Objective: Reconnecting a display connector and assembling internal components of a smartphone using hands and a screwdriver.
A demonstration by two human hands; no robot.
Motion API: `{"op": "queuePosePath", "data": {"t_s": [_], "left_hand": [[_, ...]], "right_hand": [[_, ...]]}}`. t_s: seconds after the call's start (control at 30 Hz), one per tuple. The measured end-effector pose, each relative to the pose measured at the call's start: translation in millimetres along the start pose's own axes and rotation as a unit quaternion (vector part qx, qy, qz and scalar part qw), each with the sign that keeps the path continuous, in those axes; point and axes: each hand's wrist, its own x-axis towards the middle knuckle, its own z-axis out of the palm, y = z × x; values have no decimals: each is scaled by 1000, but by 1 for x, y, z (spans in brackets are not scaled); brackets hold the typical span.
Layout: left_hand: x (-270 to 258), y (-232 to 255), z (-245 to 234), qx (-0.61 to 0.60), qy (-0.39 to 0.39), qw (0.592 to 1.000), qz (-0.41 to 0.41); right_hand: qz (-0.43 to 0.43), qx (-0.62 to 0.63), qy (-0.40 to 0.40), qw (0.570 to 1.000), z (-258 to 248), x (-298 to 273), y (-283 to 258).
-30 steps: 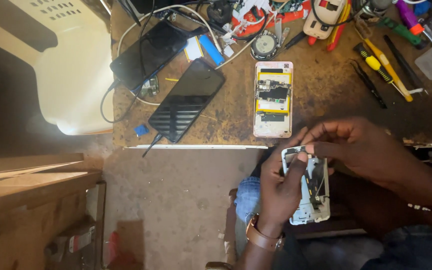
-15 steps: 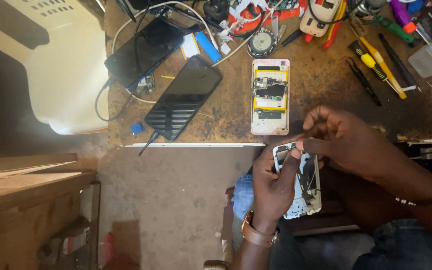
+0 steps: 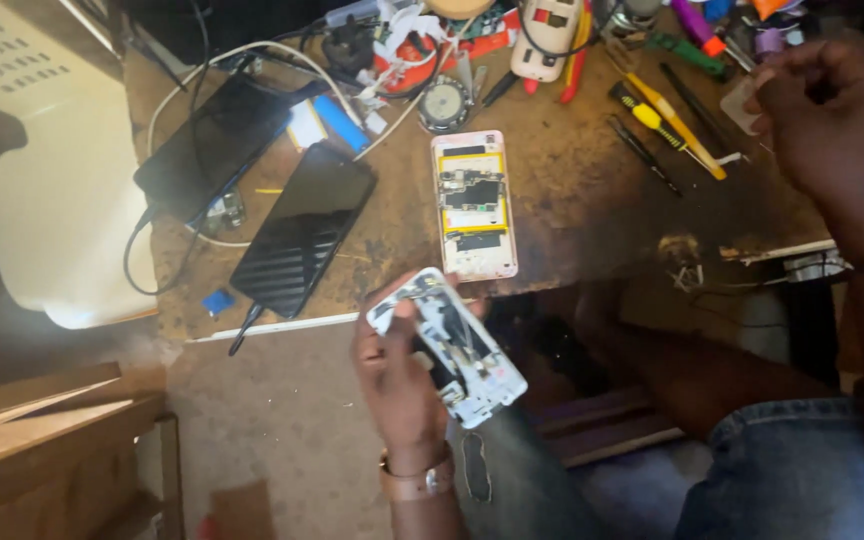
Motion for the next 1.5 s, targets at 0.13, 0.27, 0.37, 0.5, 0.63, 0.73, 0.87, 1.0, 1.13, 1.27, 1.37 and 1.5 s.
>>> {"op": "queuePosePath", "data": {"t_s": [0.13, 0.27, 0.37, 0.5, 0.63, 0.73, 0.87, 1.0, 1.13, 1.27, 1.37, 1.5], "left_hand": [[1, 7, 3, 33, 19, 997, 66], [2, 7, 4, 23, 33, 998, 54], [2, 12, -3, 33, 25, 996, 85], [7, 19, -12, 64, 15, 992, 105], [9, 20, -10, 42, 35, 995, 89], [10, 19, -9, 43, 20, 994, 95], [8, 22, -4, 46, 18, 994, 100], [7, 25, -1, 59, 26, 994, 88], [6, 24, 1, 79, -16, 991, 106], [9, 15, -1, 72, 12, 993, 90], [17, 17, -5, 193, 53, 972, 120], [9, 17, -3, 124, 34, 988, 83]], "right_hand": [[-103, -109, 12, 989, 7, 15, 61], [-182, -120, -60, 974, 28, 16, 27], [-245, -223, -79, 940, 55, 23, 54], [-238, -393, -54, 887, 59, 17, 51], [-59, -173, 7, 983, 72, 17, 98], [-157, -60, 165, 972, 98, 1, 26], [-187, -39, -37, 981, 58, -50, -115], [-174, 46, -117, 977, 60, -65, -178], [-206, 2, -126, 970, 58, -67, -203], [-209, 19, -207, 956, 62, -52, -217], [-167, 88, -177, 966, 72, -52, -211], [-234, 37, -168, 957, 68, -60, -191]]}}
